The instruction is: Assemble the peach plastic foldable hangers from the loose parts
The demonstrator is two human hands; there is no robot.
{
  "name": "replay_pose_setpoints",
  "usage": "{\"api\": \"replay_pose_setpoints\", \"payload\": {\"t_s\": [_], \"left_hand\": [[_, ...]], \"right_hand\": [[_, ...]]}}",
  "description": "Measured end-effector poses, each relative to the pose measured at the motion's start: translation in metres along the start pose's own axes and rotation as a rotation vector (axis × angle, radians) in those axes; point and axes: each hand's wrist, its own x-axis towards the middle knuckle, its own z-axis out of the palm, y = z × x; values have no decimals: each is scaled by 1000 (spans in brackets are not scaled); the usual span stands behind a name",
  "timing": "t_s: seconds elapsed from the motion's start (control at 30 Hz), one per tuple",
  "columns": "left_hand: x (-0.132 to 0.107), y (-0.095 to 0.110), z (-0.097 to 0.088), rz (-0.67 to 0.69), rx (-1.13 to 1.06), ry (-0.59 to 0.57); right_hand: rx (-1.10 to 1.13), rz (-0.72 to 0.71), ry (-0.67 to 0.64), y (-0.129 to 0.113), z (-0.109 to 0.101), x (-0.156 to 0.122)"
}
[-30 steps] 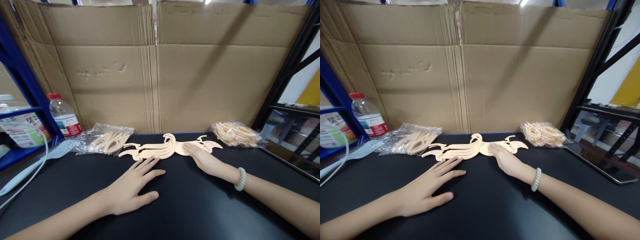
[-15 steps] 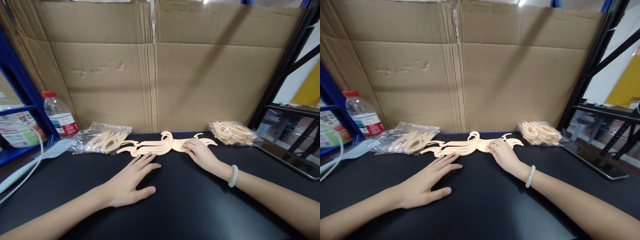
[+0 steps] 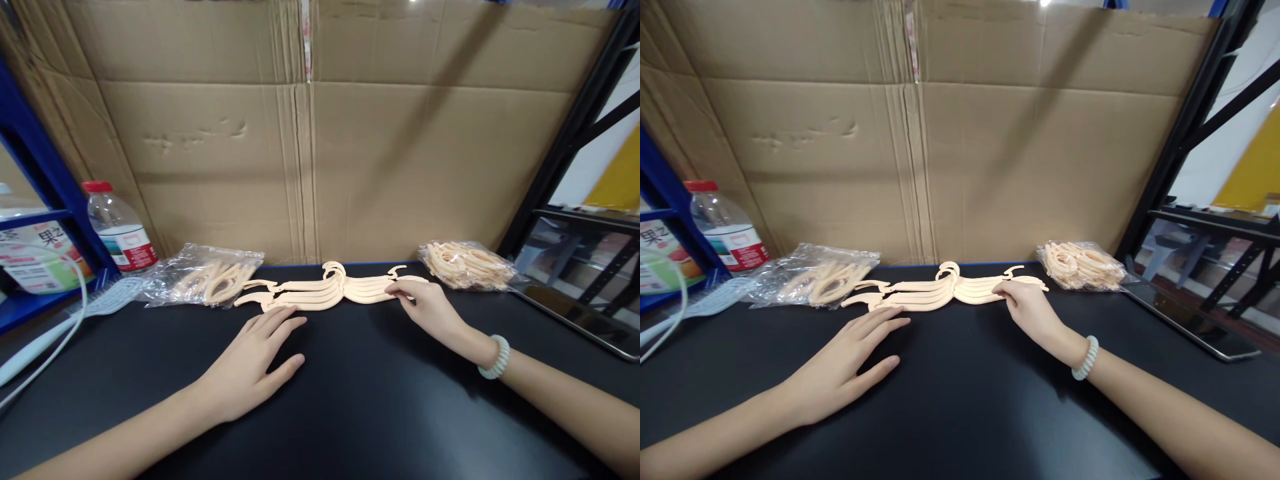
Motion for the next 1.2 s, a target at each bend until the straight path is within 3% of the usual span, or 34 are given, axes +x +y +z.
{"api": "replay_pose_setpoints", "payload": {"t_s": [0.13, 0.3, 0.5, 0.77, 1.2], "left_hand": [[0, -7, 0, 9, 62, -63], [0, -11, 3, 23, 87, -58], [-1, -2, 0, 73, 70, -2], [-4, -1, 0, 132, 17, -4], [-3, -3, -1, 145, -16, -27]], "right_hand": [[3, -15, 45, 2, -2, 1], [39, 42, -12, 5, 2, 1], [61, 80, 21, 4, 1, 1], [96, 165, -77, -2, -1, 0], [160, 256, 41, 3, -20, 4]]}}
